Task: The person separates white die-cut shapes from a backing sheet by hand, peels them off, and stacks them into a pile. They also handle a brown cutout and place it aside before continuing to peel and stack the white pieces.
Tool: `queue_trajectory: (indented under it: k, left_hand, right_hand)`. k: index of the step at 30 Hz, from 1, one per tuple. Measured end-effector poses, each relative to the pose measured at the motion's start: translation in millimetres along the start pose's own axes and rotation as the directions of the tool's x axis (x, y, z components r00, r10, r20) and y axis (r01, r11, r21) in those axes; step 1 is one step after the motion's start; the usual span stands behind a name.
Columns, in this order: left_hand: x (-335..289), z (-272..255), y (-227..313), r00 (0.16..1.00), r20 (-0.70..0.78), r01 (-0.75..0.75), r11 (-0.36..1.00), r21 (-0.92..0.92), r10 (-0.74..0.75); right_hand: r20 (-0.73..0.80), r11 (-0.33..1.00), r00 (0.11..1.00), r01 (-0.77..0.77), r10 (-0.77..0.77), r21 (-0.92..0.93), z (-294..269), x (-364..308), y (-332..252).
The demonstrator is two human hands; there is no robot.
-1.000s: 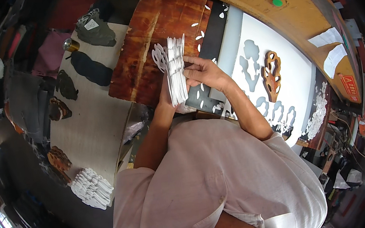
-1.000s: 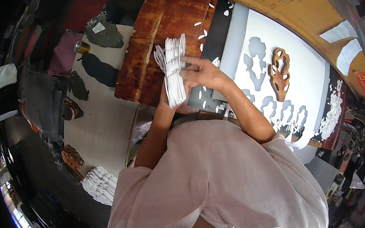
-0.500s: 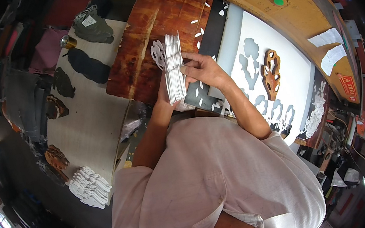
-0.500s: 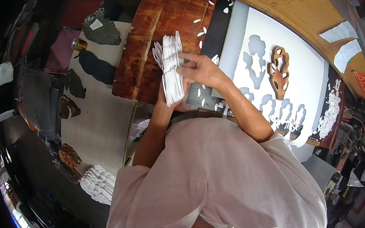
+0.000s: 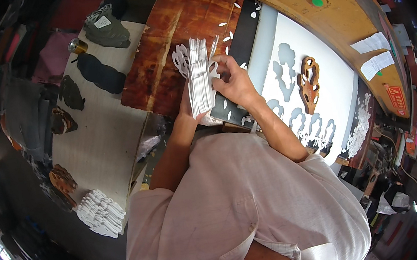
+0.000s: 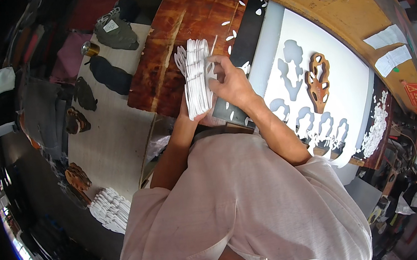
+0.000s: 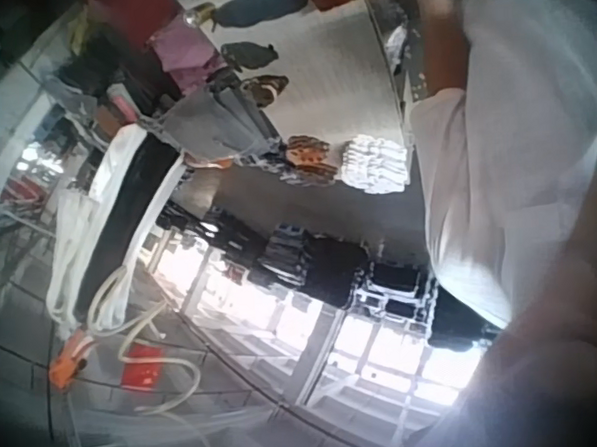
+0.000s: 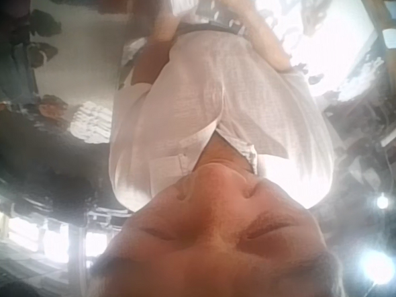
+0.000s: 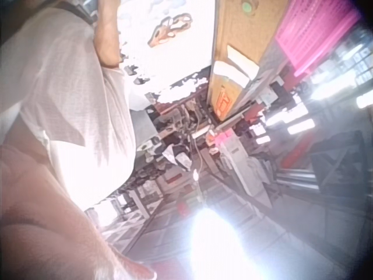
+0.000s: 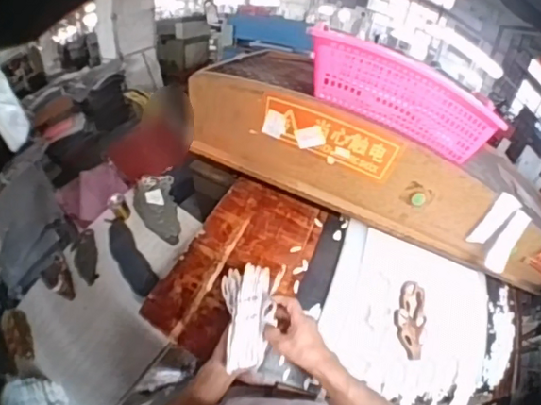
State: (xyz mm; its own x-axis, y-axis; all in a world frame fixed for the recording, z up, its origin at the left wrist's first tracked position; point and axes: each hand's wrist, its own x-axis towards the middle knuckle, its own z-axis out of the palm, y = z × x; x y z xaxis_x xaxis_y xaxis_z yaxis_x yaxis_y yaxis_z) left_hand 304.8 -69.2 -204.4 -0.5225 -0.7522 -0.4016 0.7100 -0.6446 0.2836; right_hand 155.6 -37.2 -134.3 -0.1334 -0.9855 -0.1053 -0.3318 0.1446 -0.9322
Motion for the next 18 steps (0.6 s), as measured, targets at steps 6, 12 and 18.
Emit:
queue_trajectory:
  k: [6, 12, 18]
  left_hand:
    - [-3.5, 2.5, 1.4, 0.997, 0.078, 0.012, 1.0, -0.021, -0.011]
    - [-2.7, -0.1, 0.7, 0.999, 0.046, 0.024, 0.999, -0.024, -0.023]
    - [-4.9, -2.6, 1.3, 0.986, 0.165, 0.016, 0.995, -0.098, 0.001]
  right_hand:
    - [0.029, 0.967, 0.97, 0.244, -0.243, -0.069, 2.4, -2.0, 3.5]
    - [0.034, 0.953, 0.963, 0.271, -0.269, -0.135, 2.4, -1.0, 4.6]
    - [0.056, 0.979, 0.983, 0.181, -0.176, -0.093, -0.3, -2.6, -8.3]
